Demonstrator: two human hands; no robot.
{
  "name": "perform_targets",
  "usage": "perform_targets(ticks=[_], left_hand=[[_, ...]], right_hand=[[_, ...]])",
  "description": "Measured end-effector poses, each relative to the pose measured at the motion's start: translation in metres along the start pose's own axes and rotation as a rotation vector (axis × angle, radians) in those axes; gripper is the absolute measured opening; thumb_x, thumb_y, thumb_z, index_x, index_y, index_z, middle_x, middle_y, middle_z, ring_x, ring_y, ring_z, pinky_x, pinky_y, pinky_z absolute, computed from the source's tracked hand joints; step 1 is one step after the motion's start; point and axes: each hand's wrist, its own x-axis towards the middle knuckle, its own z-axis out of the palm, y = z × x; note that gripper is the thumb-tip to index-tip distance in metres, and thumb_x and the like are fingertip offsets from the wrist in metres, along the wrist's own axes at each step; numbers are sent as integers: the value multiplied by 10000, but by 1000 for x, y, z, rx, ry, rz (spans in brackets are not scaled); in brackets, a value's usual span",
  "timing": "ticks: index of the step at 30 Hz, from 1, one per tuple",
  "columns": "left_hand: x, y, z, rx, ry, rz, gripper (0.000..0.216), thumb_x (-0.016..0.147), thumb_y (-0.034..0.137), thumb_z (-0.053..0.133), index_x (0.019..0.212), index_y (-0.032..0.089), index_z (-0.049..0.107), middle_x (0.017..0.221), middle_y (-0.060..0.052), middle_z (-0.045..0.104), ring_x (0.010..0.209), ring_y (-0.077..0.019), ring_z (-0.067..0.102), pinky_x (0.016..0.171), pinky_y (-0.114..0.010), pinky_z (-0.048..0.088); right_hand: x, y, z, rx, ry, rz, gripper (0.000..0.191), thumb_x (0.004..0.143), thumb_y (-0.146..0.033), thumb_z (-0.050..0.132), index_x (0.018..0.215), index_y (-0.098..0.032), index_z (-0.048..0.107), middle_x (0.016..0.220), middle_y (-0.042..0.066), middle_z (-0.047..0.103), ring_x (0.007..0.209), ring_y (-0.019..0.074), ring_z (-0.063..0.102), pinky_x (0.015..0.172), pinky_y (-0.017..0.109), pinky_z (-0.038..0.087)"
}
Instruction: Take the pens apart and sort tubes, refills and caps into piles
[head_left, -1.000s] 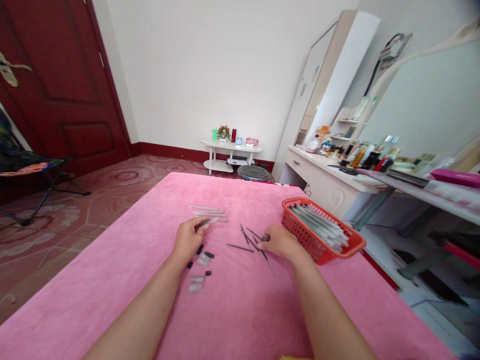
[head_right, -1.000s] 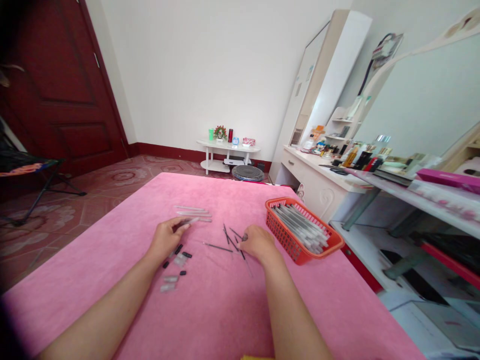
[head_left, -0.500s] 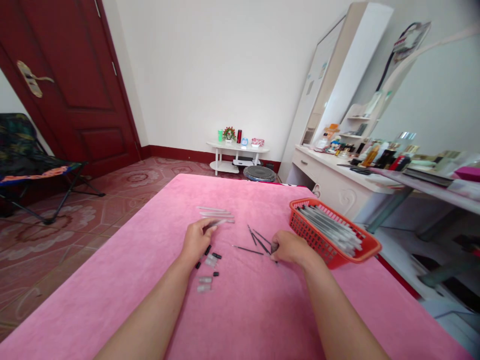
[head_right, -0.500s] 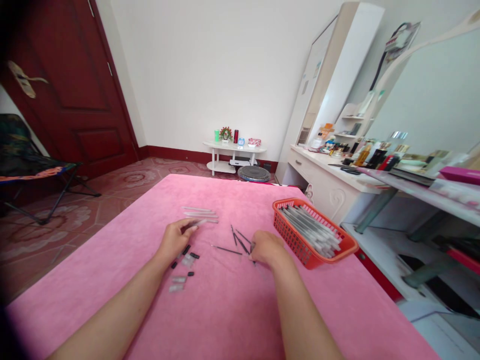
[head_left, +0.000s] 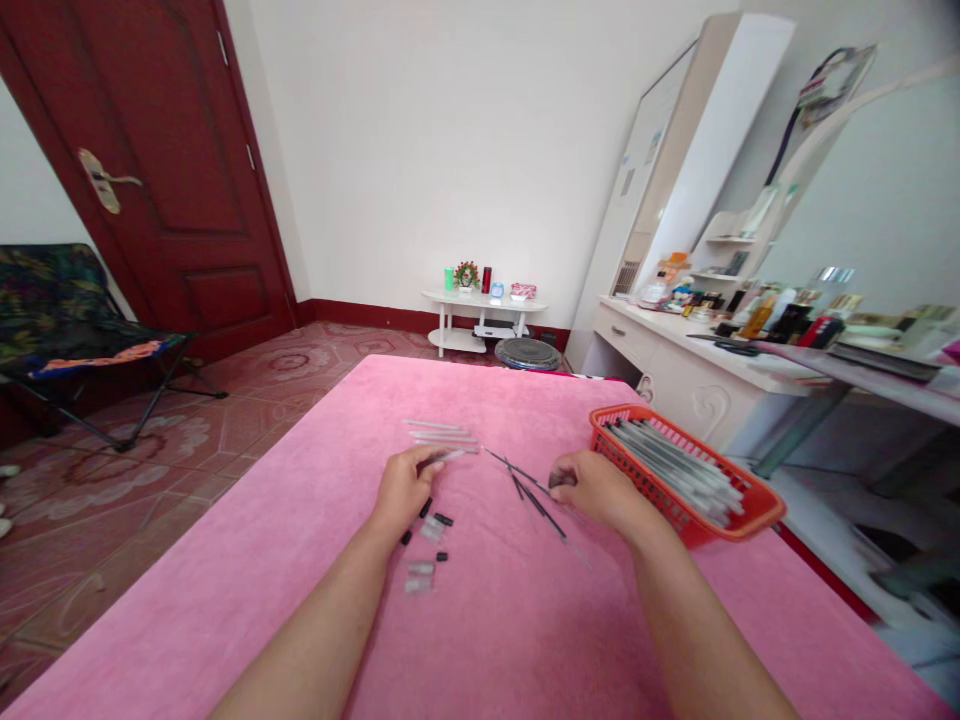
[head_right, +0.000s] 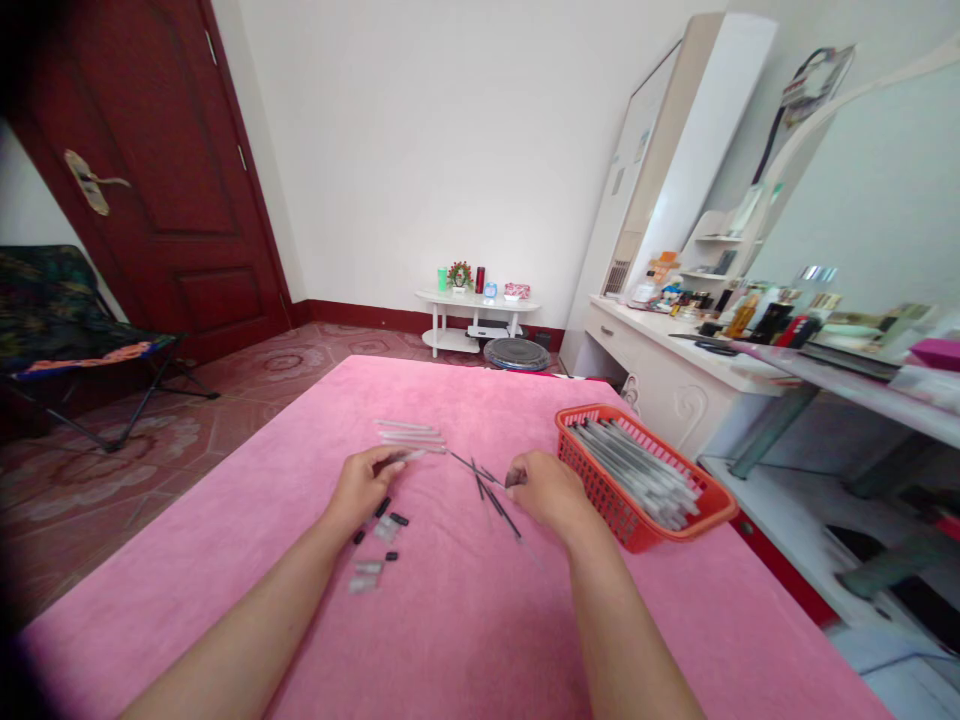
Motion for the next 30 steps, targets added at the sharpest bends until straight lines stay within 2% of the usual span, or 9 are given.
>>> perform_targets(ticks=[7,24,30], left_hand=[[0,-1,-1,-4,-5,27,270,760,147,524,971,184,689,998,-50,695,951,-192,628,895,-356,475],[0,3,0,102,-78,143,280,759,112,517,959,206,690,974,-47,698,934,-199,627,856,-355,479],[-1,10,-5,178,-120,215,297,771,102,509,983,220,681,993,-41,692,953,-198,618,861,-353,467]], right_hand=[[1,-2,2,35,65,-49,113,661,-175,619,735,-198,702,741,32,685,680,141,597,589,206,384],[3,-1,7,-5,36,-132,143,648,-154,577,714,-207,692,702,20,672,641,138,590,550,212,353],[0,-13,1,-65,149,-123,218,653,-110,531,742,-214,701,762,30,692,720,147,614,609,212,382]])
